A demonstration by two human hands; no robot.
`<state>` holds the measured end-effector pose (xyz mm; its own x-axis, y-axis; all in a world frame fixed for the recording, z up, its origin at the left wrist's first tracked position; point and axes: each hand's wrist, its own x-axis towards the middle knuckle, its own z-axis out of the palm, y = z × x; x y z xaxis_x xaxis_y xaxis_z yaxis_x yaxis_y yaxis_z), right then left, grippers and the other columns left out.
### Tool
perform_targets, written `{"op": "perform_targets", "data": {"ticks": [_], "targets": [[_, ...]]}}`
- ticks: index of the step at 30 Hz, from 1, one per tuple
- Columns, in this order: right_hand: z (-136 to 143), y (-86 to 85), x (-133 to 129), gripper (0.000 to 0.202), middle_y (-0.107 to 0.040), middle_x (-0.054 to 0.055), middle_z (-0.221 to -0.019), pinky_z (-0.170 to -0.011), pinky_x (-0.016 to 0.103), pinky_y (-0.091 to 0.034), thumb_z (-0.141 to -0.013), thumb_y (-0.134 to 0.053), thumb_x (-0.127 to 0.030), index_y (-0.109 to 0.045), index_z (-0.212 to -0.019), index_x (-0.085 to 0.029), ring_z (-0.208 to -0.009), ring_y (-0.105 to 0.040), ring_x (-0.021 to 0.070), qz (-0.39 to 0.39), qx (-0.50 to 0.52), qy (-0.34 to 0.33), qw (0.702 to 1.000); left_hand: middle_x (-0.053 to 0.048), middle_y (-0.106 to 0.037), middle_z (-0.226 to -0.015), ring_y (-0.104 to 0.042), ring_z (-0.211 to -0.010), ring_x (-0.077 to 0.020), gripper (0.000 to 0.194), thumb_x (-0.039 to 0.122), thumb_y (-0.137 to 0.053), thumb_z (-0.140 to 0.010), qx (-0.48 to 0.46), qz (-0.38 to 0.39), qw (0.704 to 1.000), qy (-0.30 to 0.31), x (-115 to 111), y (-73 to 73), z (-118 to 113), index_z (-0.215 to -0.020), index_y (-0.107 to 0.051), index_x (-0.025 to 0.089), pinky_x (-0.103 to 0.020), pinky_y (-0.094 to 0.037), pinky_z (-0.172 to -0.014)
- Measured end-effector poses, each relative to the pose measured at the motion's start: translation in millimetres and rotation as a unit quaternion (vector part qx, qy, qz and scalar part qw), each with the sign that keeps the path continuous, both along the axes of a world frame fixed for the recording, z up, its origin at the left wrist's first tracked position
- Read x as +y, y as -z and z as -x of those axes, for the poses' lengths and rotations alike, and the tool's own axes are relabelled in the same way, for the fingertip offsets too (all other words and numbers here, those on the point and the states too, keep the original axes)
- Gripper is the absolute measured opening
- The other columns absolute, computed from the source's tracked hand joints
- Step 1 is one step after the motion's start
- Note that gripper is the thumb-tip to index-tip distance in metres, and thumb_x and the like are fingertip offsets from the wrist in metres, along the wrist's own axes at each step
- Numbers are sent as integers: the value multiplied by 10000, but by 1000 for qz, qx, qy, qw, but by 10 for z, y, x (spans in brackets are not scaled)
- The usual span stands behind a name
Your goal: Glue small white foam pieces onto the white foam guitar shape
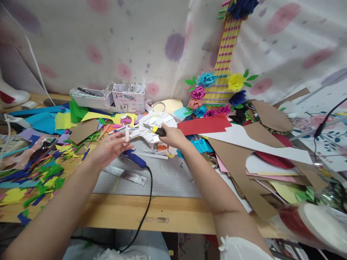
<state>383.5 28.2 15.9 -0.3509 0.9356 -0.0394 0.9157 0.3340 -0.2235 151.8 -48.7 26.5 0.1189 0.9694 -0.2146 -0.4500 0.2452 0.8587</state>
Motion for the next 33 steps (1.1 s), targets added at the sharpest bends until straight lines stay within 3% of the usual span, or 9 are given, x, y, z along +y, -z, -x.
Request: {"op": "perform_targets", "data": {"ticks": [3, 7, 11, 15, 19, 22, 24, 27, 33], "targets": [[30, 57, -186, 396, -690, 140, -999, -639, 282, -394, -822, -521, -451, -532, -1108, -178, -876, -636, 271, 23, -77, 37, 996, 28, -536, -598, -468, -528, -46, 161, 108, -646, -680, 36, -24, 996, -83, 101, 18, 242, -838, -674, 102, -248, -569, -685], [117, 234, -393, 511, -673, 178, -1074, -694, 333, -436, -830, -535, -497, -503, -1207, -152, -950, -644, 313, 83, -125, 44, 988, 10, -571, -628, -525, -563, -77, 59, 157, -672, -649, 95, -38, 980, -172, 214, 109, 599, -704, -654, 144, -251, -565, -660], [162, 364, -460, 597, -668, 183, -1096, -745, 372, -454, -831, -542, -466, -431, -1316, -135, -993, -639, 317, 102, -127, 35, 986, -8, -630, -744, -602, -669, -122, 202, 255, -778, -578, 183, -55, 968, -164, 236, 233, 876, -729, -671, 172, -268, -565, -697], [143, 326, -520, 551, -659, 182, -1108, -764, 375, -464, -756, -661, -373, -527, -1230, -127, -1033, -615, 326, 78, -117, 33, 990, -10, -623, -722, -604, -680, -144, 309, 358, -822, -515, 235, -64, 957, -158, 242, 344, 1061, -708, -654, 183, -289, -568, -669], [271, 308, -627, 355, -657, 129, -1113, -873, 357, -447, -769, -687, -358, -639, -1062, -164, -1069, -590, 263, 45, 34, -50, 997, -4, -606, -702, -573, -627, -128, 379, 397, -826, -463, 282, -52, 941, -180, 290, 459, 1122, -707, -640, 174, -261, -539, -566], [512, 435, -664, 501, -641, 114, -1167, -908, 329, -438, -743, -714, -427, -616, -1159, -165, -1103, -576, 238, 75, 165, -84, 980, 11, -594, -692, -536, -551, -101, 410, 393, -817, -430, 288, -31, 936, -200, 345, 536, 1108, -716, -631, 165, -242, -500, -510], [677, 550, -656, 522, -655, 114, -1134, -901, 342, -432, -718, -739, -417, -623, -1153, -153, -1076, -579, 251, 73, 191, -86, 975, 9, -603, -705, -529, -544, -101, 413, 397, -802, -429, 293, -27, 933, -205, 390, 591, 1110, -724, -633, 163, -249, -492, -512], [819, 653, -627, 289, -682, 77, -954, -819, 324, -439, -767, -693, -366, -685, -972, -161, -936, -597, 224, 78, 205, -103, 970, -5, -620, -721, -545, -600, -128, 424, 429, -768, -470, 332, -43, 920, -205, 458, 704, 1168, -780, -659, 162, -275, -504, -560], [698, 481, -517, 295, -676, 18, -839, -672, 275, -456, -814, -592, -397, -700, -990, -185, -763, -592, 170, 165, 322, -34, 932, -63, -705, -934, -622, -881, -226, 319, 450, -621, -688, 532, -112, 829, -131, 469, 897, 1270, -863, -737, 209, -339, -485, -803]]}}
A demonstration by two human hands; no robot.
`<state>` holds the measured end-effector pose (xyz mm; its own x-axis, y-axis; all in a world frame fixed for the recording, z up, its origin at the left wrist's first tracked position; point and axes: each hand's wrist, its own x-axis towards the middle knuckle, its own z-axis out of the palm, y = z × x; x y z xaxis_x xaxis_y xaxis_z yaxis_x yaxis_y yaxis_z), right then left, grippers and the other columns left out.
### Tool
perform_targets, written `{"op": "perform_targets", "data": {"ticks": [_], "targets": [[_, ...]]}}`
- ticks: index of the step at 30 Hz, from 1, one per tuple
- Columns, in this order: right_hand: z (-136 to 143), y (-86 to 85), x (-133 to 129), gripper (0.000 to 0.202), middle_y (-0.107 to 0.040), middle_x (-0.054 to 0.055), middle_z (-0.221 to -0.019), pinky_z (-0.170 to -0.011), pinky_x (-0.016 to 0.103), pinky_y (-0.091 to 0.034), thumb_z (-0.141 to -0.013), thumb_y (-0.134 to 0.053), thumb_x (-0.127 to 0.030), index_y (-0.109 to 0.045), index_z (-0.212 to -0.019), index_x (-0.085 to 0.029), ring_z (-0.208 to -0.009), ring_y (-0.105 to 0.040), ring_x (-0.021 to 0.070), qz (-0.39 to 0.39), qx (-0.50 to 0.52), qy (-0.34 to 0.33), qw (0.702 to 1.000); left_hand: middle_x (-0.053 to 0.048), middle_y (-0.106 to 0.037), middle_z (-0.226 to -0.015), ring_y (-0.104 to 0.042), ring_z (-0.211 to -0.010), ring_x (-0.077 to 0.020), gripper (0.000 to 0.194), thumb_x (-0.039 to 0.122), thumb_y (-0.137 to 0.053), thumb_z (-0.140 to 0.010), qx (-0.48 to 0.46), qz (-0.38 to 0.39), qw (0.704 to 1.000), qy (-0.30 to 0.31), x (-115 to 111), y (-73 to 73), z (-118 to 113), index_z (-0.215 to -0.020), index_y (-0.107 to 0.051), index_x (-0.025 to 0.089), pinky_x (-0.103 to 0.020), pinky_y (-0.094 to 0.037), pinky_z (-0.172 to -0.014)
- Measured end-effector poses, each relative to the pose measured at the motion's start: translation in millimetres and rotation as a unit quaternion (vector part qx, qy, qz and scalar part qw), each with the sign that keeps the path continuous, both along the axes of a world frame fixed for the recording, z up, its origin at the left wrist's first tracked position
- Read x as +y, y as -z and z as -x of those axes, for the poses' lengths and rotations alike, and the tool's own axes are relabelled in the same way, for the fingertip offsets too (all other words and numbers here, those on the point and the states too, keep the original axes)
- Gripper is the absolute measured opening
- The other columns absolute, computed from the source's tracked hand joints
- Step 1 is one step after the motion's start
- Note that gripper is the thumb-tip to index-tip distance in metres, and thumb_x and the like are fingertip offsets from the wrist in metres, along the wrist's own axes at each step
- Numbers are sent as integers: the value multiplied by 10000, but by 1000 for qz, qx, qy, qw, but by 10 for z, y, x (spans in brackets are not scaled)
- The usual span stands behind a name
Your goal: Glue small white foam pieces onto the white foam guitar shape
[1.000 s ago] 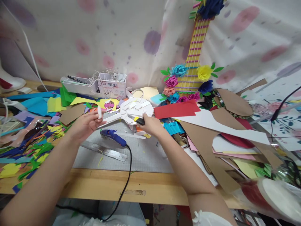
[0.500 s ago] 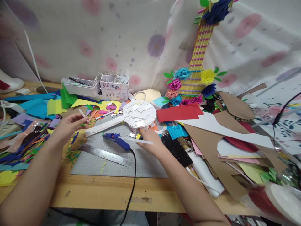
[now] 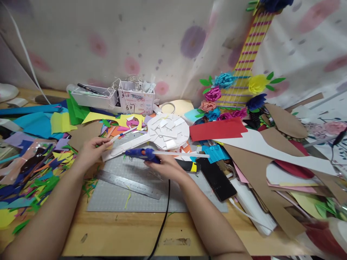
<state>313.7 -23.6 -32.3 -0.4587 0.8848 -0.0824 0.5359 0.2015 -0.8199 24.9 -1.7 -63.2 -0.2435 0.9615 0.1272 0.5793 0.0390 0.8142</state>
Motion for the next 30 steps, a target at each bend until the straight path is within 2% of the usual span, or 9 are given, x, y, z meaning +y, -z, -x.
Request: {"op": "perform_targets", "data": {"ticks": [3, 7, 10, 14, 18, 23, 30], "targets": [[-85, -120, 135, 353, -685, 32, -849, -636, 275, -463, -794, -602, -464, -706, -996, -194, -747, -598, 171, 17, 34, 43, 998, -70, -693, -1031, -612, -976, -236, 303, 395, -527, -777, 88, 0, 995, 49, -1, -14, -82, -888, -758, 233, -331, -465, -833], [-108, -187, 299, 345, -674, 36, -811, -632, 273, -458, -777, -625, -465, -712, -950, -179, -716, -583, 162, -58, 66, 70, 994, -50, -704, -1006, -622, -924, -227, 271, 326, -530, -777, 152, 34, 985, 69, 101, -59, -222, -896, -767, 272, -309, -462, -761], [-102, -189, 352, 330, -663, 24, -773, -614, 269, -444, -773, -630, -449, -716, -942, -179, -678, -567, 150, -78, 55, 78, 992, -41, -711, -1000, -618, -932, -239, 246, 314, -566, -756, 177, 64, 978, 86, 196, -64, -273, -889, -771, 292, -307, -452, -744], [-107, -191, 374, 327, -672, 25, -771, -623, 273, -450, -776, -626, -445, -719, -948, -182, -682, -576, 154, -86, 37, 80, 992, -45, -711, -993, -620, -939, -246, 272, 286, -535, -766, 189, 88, 969, 130, 238, -54, -288, -894, -775, 289, -313, -447, -755], [-122, -212, 398, 337, -697, 45, -819, -649, 291, -470, -763, -628, -446, -718, -942, -176, -728, -604, 178, -86, 38, 97, 991, -53, -719, -957, -616, -928, -252, 260, 293, -541, -761, 205, 73, 967, 134, 212, -54, -315, -865, -779, 277, -324, -445, -769], [-158, -216, 420, 369, -711, 61, -877, -677, 308, -486, -744, -639, -446, -714, -972, -165, -786, -622, 198, -72, 60, 114, 989, -24, -733, -951, -634, -886, -227, 273, 314, -544, -747, 149, 105, 968, 172, 167, -69, -380, -894, -771, 276, -302, -456, -741], [-191, -186, 446, 354, -704, 60, -848, -676, 311, -478, -741, -639, -434, -715, -959, -165, -761, -604, 186, -81, 65, 121, 987, -54, -723, -928, -632, -857, -241, 278, 310, -543, -735, 170, 113, 965, 168, 65, -124, -480, -881, -773, 249, -317, -448, -708]]}}
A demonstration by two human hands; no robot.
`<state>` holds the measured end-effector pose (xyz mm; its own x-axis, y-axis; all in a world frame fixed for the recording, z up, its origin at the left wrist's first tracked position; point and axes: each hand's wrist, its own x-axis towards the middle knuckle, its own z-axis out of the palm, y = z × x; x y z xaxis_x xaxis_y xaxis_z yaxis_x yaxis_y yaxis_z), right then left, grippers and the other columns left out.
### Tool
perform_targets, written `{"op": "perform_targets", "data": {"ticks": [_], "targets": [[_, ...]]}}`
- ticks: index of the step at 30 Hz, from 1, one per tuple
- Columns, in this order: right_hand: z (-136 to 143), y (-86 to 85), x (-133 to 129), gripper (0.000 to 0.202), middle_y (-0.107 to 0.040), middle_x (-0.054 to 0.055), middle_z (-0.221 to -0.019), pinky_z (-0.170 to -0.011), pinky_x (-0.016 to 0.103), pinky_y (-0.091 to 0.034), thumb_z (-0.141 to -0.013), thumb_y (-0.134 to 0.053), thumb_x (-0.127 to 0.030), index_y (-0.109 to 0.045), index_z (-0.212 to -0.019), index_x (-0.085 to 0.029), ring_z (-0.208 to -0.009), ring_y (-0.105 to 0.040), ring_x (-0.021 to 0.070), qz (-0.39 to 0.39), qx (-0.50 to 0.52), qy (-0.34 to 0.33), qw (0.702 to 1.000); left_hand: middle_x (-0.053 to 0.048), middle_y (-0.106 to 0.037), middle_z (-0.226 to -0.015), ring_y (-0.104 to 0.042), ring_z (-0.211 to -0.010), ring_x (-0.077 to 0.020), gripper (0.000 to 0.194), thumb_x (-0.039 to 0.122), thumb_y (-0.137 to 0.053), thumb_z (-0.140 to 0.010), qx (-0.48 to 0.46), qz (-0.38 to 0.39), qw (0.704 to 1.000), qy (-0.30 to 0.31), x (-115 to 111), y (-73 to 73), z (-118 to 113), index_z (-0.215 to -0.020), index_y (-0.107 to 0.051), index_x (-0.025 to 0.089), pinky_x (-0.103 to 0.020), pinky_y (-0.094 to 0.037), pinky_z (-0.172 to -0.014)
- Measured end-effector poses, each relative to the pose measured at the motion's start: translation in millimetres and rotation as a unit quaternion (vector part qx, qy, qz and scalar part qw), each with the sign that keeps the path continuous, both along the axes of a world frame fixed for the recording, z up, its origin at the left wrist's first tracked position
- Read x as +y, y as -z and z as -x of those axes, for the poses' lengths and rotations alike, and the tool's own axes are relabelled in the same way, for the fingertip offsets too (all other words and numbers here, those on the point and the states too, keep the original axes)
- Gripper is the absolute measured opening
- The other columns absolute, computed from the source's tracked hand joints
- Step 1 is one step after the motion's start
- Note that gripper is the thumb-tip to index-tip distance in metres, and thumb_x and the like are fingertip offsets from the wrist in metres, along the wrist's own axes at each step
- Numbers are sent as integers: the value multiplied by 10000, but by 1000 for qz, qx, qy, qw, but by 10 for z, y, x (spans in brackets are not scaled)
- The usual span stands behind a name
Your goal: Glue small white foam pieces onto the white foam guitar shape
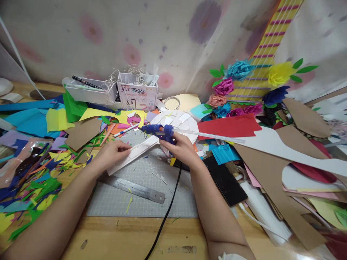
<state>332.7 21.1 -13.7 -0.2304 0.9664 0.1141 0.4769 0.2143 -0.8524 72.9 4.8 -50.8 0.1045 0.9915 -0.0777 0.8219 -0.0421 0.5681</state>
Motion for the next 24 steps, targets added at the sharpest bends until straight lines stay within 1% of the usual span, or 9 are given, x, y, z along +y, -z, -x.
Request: {"op": "perform_targets", "data": {"ticks": [5, 9, 10, 12, 14, 16, 18, 20, 24], "targets": [[-65, 37, 48, 373, -691, 54, -838, -627, 297, -468, -737, -644, -474, -706, -922, -156, -724, -590, 177, 0, -4, 32, 999, -45, -728, -887, -642, -841, -234, 259, 306, -560, -715, -27, 35, 999, 3, -6, 30, -20, -853, -772, 252, -308, -451, -704], [-121, 10, 64, 374, -678, 49, -809, -590, 286, -455, -716, -665, -474, -699, -905, -152, -699, -581, 174, -6, 13, 55, 998, -43, -729, -898, -641, -855, -236, 243, 317, -575, -709, -67, 52, 996, -2, 6, 75, 1, -845, -764, 247, -315, -452, -723], [-130, -2, 62, 369, -675, 47, -797, -581, 282, -453, -713, -669, -472, -698, -896, -153, -690, -579, 171, -5, 15, 58, 998, -44, -726, -898, -637, -852, -235, 234, 322, -575, -712, -73, 47, 996, -5, 8, 81, 10, -831, -761, 244, -318, -451, -726], [-139, -26, 55, 370, -671, 44, -779, -554, 273, -447, -712, -671, -477, -697, -892, -156, -657, -572, 161, 5, 21, 64, 998, -49, -715, -906, -622, -840, -230, 223, 333, -568, -723, -82, 13, 996, -26, 13, 87, 32, -810, -748, 233, -322, -445, -729], [-138, -42, 46, 383, -677, 46, -789, -541, 267, -454, -718, -666, -489, -696, -914, -162, -649, -579, 156, 20, 31, 66, 997, -54, -696, -923, -602, -818, -214, 229, 342, -553, -738, -101, -38, 992, -67, 24, 93, 55, -826, -723, 218, -316, -442, -722], [-133, -50, 39, 398, -690, 56, -826, -549, 261, -469, -726, -660, -500, -693, -941, -167, -687, -604, 163, 34, 41, 63, 997, -53, -676, -923, -581, -777, -188, 240, 349, -533, -751, -141, -68, 982, -108, 35, 102, 72, -865, -685, 201, -299, -438, -698], [-129, -49, 35, 407, -700, 70, -873, -564, 256, -482, -738, -651, -505, -686, -967, -170, -741, -624, 172, 44, 48, 56, 996, -39, -660, -882, -562, -722, -163, 250, 367, -528, -754, -188, -66, 972, -127, 39, 112, 75, -885, -649, 191, -279, -428, -667], [-132, -43, 36, 412, -700, 75, -889, -566, 255, -484, -745, -645, -505, -677, -986, -173, -749, -626, 171, 50, 52, 51, 996, -19, -642, -801, -540, -668, -146, 261, 396, -552, -739, -222, -53, 965, -127, 32, 122, 66, -868, -635, 185, -263, -411, -631], [-166, -35, 50, 401, -669, 46, -782, -541, 256, -459, -721, -656, -510, -670, -939, -174, -650, -586, 147, 41, 48, 71, 995, 15, -570, -638, -470, -567, -121, 249, 404, -626, -679, -237, -43, 962, -129, 7, 127, 45, -779, -653, 177, -243, -338, -536]]}}
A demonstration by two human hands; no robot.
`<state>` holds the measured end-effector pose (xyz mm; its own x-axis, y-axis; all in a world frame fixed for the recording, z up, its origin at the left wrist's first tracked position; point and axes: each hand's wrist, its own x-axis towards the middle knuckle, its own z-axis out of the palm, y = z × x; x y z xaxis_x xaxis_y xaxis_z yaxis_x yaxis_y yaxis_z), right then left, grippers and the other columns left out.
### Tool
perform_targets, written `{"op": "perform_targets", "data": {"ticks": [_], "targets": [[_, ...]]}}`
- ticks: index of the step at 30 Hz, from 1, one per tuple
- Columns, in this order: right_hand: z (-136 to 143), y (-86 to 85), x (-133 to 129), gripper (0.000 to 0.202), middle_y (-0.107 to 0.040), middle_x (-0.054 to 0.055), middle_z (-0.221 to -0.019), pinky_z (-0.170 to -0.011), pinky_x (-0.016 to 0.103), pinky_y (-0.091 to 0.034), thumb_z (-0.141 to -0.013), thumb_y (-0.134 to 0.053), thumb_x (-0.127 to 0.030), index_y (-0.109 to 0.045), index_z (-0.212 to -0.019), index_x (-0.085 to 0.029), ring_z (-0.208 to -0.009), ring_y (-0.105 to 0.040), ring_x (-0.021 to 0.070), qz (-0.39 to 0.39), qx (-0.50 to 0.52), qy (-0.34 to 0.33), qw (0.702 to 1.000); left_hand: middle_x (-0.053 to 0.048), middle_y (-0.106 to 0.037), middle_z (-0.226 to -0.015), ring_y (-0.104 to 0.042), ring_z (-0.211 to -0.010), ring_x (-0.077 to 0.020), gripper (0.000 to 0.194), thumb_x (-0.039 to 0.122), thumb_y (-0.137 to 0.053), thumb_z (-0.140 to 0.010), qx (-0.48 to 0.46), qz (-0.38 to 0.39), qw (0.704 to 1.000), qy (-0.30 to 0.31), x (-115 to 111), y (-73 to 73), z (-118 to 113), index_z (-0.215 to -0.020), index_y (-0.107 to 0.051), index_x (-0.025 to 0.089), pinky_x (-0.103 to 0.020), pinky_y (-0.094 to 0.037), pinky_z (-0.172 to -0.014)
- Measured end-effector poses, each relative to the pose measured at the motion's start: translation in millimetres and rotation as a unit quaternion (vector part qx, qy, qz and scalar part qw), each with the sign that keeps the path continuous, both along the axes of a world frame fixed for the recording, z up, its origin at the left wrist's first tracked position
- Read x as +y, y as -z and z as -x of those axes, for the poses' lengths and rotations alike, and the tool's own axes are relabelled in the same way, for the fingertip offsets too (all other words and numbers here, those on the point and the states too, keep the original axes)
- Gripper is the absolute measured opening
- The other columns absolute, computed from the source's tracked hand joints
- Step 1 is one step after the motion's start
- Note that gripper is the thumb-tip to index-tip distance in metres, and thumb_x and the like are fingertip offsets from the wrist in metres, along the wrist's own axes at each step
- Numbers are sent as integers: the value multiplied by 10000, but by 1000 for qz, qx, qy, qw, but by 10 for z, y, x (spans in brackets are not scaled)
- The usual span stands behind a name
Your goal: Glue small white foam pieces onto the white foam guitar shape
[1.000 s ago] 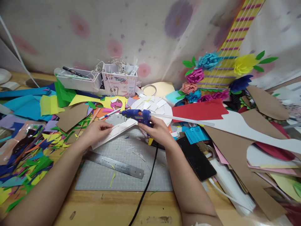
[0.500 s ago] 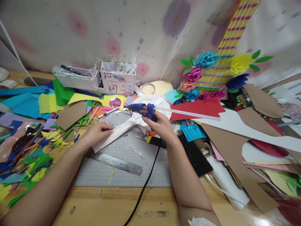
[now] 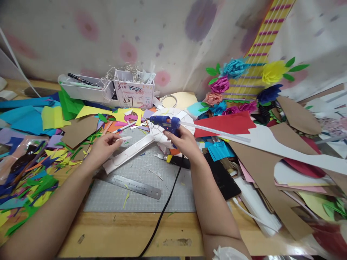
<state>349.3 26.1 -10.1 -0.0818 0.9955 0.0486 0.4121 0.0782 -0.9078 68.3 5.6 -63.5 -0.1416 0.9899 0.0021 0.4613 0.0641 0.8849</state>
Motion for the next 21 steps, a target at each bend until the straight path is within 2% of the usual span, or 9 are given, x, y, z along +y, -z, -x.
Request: {"op": "perform_targets", "data": {"ticks": [3, 8, 12, 14, 16, 18, 21], "targets": [[-48, -25, 11, 391, -615, 13, -696, -511, 249, -423, -704, -662, -504, -651, -901, -167, -589, -540, 128, -8, 11, 27, 1000, 27, -532, -585, -438, -538, -107, 233, 383, -669, -635, -29, -14, 999, -25, 2, -18, 6, -737, -657, 174, -235, -310, -512], [-172, -116, 14, 363, -574, -7, -660, -485, 238, -393, -715, -656, -506, -608, -851, -173, -547, -494, 106, -13, 41, 47, 998, 25, -554, -630, -467, -567, -105, 225, 348, -694, -606, -109, -54, 988, -96, 29, -115, 47, -743, -634, 180, -227, -357, -536], [-287, -161, 6, 342, -586, 5, -690, -532, 251, -427, -757, -630, -507, -603, -876, -187, -588, -528, 118, -10, 49, 39, 998, 43, -494, -580, -437, -527, -87, 85, 258, -616, -660, -145, -99, 974, -144, 28, -188, 109, -712, -576, 203, -203, -357, -498], [-334, -159, 8, 338, -602, 16, -724, -547, 256, -436, -763, -630, -505, -607, -893, -194, -614, -544, 126, -13, 55, 40, 998, 45, -436, -530, -404, -480, -79, 52, 226, -549, -673, -181, -107, 967, -140, 17, -203, 127, -640, -515, 205, -196, -335, -457], [-369, -148, 13, 338, -606, 18, -734, -534, 250, -431, -760, -638, -506, -608, -897, -199, -613, -541, 124, -14, 63, 46, 997, 38, -432, -523, -427, -477, -84, 103, 232, -512, -666, -235, -88, 961, -112, 3, -214, 120, -593, -446, 204, -199, -373, -460], [-392, -140, 18, 339, -602, 14, -721, -509, 240, -416, -755, -649, -507, -608, -889, -199, -595, -531, 117, -13, 71, 51, 996, 27, -483, -560, -512, -534, -109, 120, 254, -517, -656, -280, -47, 955, -88, -5, -228, 91, -614, -415, 205, -229, -453, -516], [-413, -146, 22, 324, -601, 8, -719, -500, 236, -416, -747, -664, -494, -612, -878, -202, -580, -527, 109, -18, 92, 53, 994, 37, -511, -602, -520, -513, -117, 138, 247, -519, -651, -274, 11, 957, -96, -1, -243, 42, -713, -401, 213, -260, -469, -509]]}}
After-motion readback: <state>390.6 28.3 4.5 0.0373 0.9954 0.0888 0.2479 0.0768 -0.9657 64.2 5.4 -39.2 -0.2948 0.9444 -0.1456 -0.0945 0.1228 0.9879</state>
